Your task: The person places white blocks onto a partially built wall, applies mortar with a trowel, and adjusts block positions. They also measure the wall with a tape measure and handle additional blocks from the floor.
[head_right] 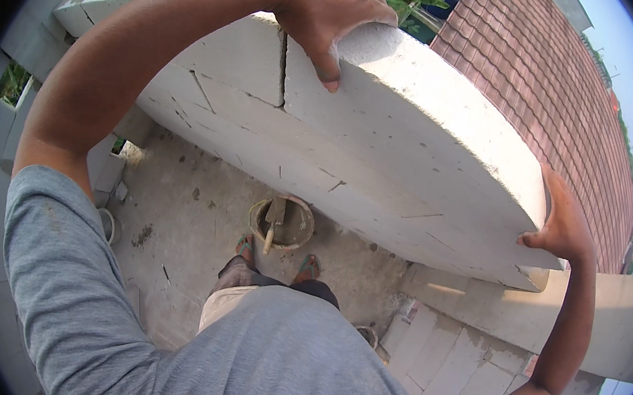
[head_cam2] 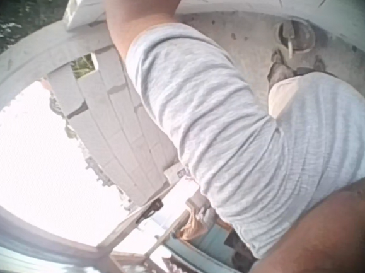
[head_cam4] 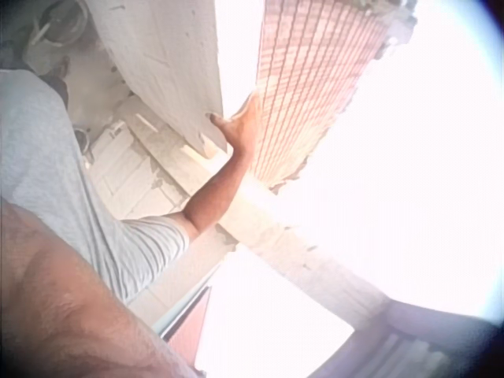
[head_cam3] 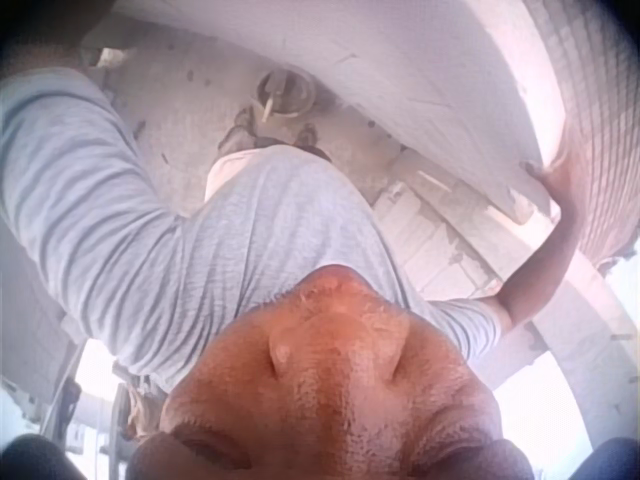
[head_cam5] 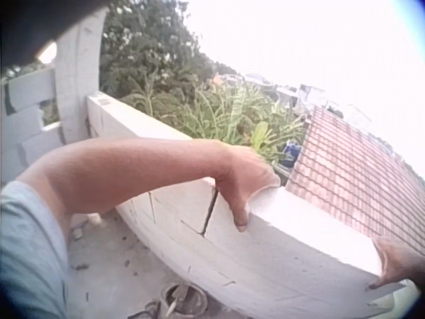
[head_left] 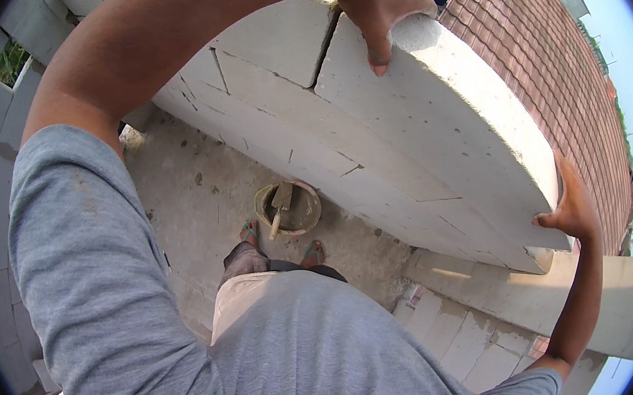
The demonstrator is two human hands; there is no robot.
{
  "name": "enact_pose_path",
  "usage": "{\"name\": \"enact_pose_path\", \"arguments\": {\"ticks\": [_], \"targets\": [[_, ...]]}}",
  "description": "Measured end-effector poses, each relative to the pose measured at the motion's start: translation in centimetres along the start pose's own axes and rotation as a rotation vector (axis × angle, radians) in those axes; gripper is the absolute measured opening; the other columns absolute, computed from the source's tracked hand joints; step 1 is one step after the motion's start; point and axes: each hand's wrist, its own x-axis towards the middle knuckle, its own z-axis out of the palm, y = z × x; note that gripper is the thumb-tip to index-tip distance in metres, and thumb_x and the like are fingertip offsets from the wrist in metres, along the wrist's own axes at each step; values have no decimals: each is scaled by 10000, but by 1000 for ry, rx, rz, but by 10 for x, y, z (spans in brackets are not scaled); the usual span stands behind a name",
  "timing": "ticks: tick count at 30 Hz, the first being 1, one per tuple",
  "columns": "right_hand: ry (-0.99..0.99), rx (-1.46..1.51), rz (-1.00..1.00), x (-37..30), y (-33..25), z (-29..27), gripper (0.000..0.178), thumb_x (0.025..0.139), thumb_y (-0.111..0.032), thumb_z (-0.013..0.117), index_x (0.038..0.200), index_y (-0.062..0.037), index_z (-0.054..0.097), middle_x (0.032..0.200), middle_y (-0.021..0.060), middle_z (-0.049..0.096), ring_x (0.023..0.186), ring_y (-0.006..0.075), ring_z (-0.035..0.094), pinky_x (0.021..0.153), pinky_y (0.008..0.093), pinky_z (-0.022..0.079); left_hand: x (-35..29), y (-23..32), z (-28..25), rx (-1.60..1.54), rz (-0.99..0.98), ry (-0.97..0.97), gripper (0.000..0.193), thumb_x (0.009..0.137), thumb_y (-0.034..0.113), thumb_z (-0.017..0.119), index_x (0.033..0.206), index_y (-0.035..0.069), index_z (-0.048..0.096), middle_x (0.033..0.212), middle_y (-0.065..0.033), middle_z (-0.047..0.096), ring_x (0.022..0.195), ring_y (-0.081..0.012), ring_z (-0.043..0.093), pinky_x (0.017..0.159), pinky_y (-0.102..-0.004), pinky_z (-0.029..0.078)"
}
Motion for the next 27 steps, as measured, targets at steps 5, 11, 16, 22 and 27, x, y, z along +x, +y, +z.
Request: {"name": "enact_pose_path", "arguments": {"ticks": [5, 11, 16, 22, 27], "targets": [[-8, 14, 26, -8, 0, 0, 1235, 436, -150, 886, 1544, 18, 364, 1493, 236, 495, 1427, 401, 438, 1217, 435, 327, 7, -4, 4, -11, 63, 34, 815, 600, 514, 902, 1169, -11, 651, 1137, -221, 710, 1110, -379, 671, 956, -444, 506], [-51, -55, 126, 1, -18, -3, 1251, 484, -215, 895, 1573, 7, 322, 1575, 250, 414, 1481, 382, 383, 1252, 435, 298, -1, -16, 21, -30, 14, 100, 973, 647, 536, 879, 1338, -68, 556, 1310, -257, 621, 1236, -383, 603, 1042, -452, 470], [41, -164, 100, 1, 1, 12, 1220, 544, -234, 880, 1592, -5, 299, 1582, 239, 409, 1478, 363, 386, 1246, 424, 320, -15, -38, 55, 138, -120, 202, 1234, 613, 729, 817, 1579, 99, 379, 1558, -238, 445, 1468, -412, 407, 1221, -541, 339], [47, -142, 42, -1, 14, 15, 1208, 536, -234, 862, 1585, -19, 304, 1518, 233, 463, 1418, 366, 437, 1218, 437, 359, -13, -39, 52, 137, -82, 221, 1228, 621, 757, 757, 1576, 85, 379, 1557, -248, 445, 1478, -437, 380, 1233, -564, 295], [83, -122, 24, 7, 21, 28, 1160, 522, -192, 857, 1551, 7, 358, 1419, 229, 546, 1344, 344, 516, 1146, 426, 440, -10, -34, 55, 140, -108, 228, 1198, 579, 699, 822, 1555, 126, 430, 1536, -239, 475, 1443, -448, 426, 1209, -565, 349]]}}
